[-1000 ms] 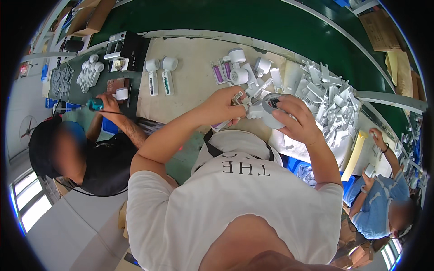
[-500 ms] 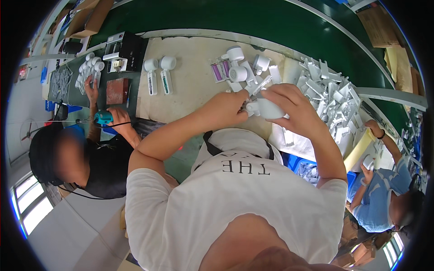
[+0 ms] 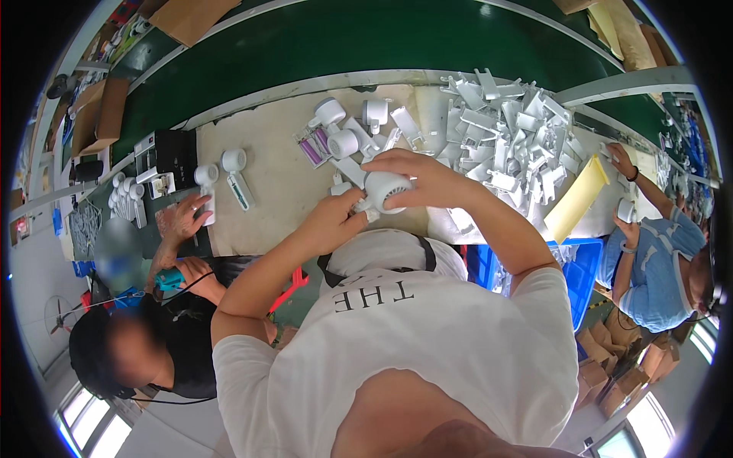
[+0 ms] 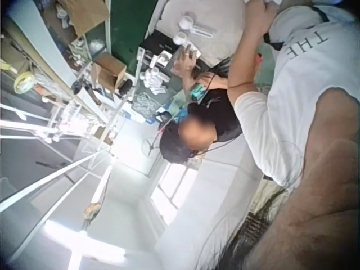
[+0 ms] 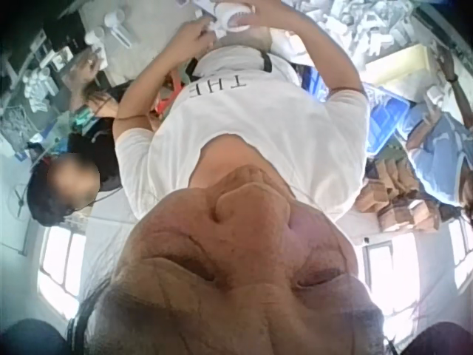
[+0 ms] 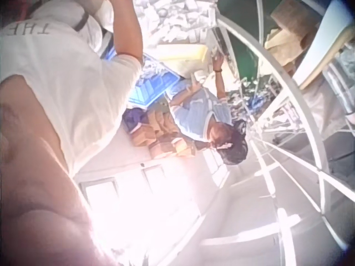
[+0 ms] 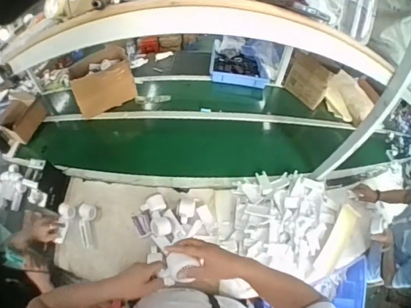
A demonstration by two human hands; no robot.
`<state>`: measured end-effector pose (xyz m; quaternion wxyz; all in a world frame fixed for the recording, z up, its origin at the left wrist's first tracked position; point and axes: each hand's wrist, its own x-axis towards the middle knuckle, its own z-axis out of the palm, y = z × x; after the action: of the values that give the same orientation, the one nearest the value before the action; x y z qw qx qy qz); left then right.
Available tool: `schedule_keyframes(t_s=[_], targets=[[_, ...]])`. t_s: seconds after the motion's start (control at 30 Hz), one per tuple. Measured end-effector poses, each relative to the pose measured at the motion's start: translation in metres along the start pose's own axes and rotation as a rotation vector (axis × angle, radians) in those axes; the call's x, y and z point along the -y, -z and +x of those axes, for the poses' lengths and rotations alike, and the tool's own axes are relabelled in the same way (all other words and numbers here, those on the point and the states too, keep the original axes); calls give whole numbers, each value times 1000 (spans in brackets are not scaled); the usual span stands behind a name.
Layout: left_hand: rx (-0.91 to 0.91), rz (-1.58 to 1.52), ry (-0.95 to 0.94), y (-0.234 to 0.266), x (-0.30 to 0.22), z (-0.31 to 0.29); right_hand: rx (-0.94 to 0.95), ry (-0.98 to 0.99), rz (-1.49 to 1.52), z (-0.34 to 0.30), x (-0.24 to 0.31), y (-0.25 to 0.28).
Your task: Assembling the plastic housing and batteries of handheld fans at a factory workbench.
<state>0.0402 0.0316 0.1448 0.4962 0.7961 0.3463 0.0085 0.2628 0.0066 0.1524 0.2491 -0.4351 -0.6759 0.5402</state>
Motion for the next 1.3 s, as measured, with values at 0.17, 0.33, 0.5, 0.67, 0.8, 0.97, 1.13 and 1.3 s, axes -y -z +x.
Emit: schedule_keyframes(t_s=[0.17,0.33,0.5,0.67,0.8,0.97,1.13,1.3], targets=[[-95,-1030,122,-4,20,5,-591,-243,-508,-2,-137,52],[-131,-1305,42,-2,18,8,-413,-608,-1442,-31,-156,85],[-160,-1319,85,-4,20,6,-818,-372,-751,-18,-135,68],[-279,-1234,23,-9,29,10,-883,-248,511,-10,-92,13],[-417,-1326,4,-9,36,9,-929,-463,1,-11,-148,-12],[-464,-1379,10,-8,47,-2,-749,-354,-1043,-23,-144,-22],[-405,-1473,-30,-7,35,0,-235,-236,-1075,-14,-161,-7],[-548,-1541,-36,-9,39,0,-704,-86,-629,-4,-97,-10]])
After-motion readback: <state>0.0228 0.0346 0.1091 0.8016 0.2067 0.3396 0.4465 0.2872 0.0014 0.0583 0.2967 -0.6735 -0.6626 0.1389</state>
